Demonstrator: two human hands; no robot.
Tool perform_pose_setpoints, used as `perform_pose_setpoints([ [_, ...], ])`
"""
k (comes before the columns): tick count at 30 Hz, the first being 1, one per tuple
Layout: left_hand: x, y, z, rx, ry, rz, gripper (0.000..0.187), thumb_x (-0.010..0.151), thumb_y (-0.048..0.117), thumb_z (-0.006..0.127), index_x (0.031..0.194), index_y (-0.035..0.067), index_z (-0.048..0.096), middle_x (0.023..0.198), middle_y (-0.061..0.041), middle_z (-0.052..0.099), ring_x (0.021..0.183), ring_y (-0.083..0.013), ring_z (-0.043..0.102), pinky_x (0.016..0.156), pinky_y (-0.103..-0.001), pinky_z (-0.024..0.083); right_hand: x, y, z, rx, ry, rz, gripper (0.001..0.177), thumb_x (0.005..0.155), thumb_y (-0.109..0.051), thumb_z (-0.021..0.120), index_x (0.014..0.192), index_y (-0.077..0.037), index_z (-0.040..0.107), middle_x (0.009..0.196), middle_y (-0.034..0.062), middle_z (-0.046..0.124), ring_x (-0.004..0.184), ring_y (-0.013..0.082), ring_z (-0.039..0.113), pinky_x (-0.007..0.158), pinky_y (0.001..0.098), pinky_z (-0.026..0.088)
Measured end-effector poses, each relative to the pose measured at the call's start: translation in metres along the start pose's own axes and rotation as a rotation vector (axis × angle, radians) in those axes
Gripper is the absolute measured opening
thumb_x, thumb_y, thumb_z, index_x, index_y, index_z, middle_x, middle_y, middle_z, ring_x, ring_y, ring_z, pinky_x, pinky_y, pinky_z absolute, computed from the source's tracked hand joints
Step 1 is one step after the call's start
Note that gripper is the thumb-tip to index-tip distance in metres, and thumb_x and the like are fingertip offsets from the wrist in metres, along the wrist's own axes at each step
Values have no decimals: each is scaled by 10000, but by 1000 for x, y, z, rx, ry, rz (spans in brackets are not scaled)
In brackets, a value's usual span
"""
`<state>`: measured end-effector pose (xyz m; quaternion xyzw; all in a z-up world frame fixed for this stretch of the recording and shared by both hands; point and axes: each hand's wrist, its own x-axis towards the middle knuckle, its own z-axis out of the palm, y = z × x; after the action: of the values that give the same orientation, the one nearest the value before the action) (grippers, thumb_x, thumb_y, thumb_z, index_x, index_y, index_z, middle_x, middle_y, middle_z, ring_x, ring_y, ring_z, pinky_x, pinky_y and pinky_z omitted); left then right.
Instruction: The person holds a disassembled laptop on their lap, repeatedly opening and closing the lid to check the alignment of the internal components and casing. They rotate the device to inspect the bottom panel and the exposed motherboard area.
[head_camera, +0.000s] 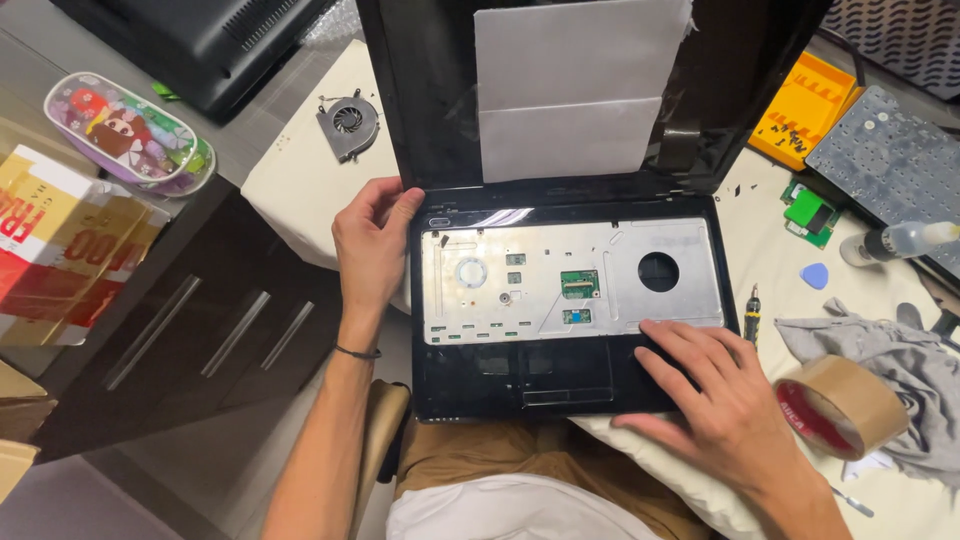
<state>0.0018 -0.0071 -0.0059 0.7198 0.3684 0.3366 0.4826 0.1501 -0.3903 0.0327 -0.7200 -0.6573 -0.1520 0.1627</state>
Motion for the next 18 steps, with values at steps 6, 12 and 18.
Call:
perform_pose_setpoints([
  [6,-17,12,-12,18,-84,42,273,1115,298,694,1244,69,769,1144,-47,819,1071,-163,751,963,-310,591,-12,18,-22,16,-77,7,718,859,-580,903,1288,-46,684,1483,164,722,1302,355,721,1139,497,556],
  [12,-80,38,-27,153,32,359,120,1087,58,721,1201,31,697,1197,-126,632,1107,-244,674,936,-359,586,-32,42,-40,65,-196,57,649,894,-482,840,1342,-35,696,1571,173,678,1427,325,681,1238,497,544],
  [18,-142,62,-35,488,-677,778,661,1024,612,730,1430,92,681,1451,-140,683,1357,-341,633,1131,-550,444,-29,54,-50,143,-275,48,608,932,-493,816,1340,-56,705,1572,151,676,1407,351,671,1187,524,529],
])
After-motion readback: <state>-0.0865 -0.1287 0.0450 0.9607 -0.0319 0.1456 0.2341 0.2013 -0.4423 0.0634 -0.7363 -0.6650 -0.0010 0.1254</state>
